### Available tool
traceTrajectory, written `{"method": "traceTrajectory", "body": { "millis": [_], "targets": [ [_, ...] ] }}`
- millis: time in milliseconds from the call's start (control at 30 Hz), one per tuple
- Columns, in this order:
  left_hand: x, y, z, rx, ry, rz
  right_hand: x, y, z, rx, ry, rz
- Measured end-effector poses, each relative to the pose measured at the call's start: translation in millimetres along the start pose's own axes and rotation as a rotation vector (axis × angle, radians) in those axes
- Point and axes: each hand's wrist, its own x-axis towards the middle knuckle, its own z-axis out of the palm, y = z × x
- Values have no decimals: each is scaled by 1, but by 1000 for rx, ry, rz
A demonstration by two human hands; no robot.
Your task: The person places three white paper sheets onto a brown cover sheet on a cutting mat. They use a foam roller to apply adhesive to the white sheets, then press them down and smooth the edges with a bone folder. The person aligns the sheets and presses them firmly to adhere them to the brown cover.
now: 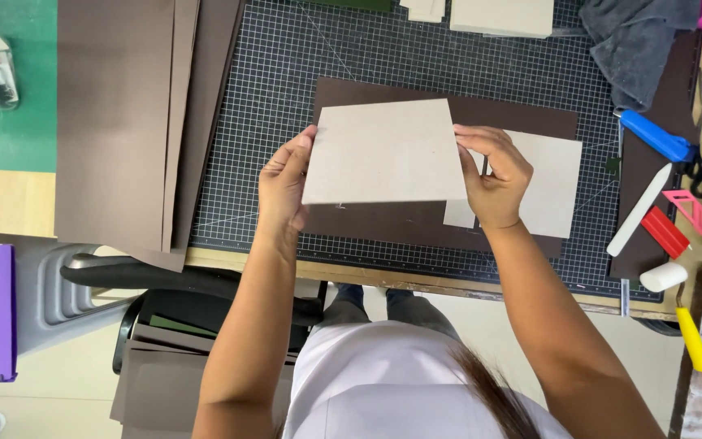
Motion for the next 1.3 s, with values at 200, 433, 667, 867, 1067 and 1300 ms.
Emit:
{"method": "traceTrajectory", "body": {
  "millis": [200, 433, 667, 867, 1067, 1300],
  "targets": [
    [-6, 4, 6, 212, -54, 174, -16, 7, 10, 21, 67, 317],
    [2, -16, -14, 795, -64, 216, -34, 11, 15, 18, 3, 694],
    [17, -55, -44, 1091, -29, -9, -65, 36, 16, 149, -78, 1166],
    [16, -54, -41, 1144, -15, -49, -69, 50, 23, 129, -87, 1214],
    [17, -54, -40, 1193, -2, -61, -74, 57, 28, 82, -107, 1238],
    [13, -50, -33, 1268, -5, -9, -72, 56, 34, 8, -111, 1240]
  ]
}}
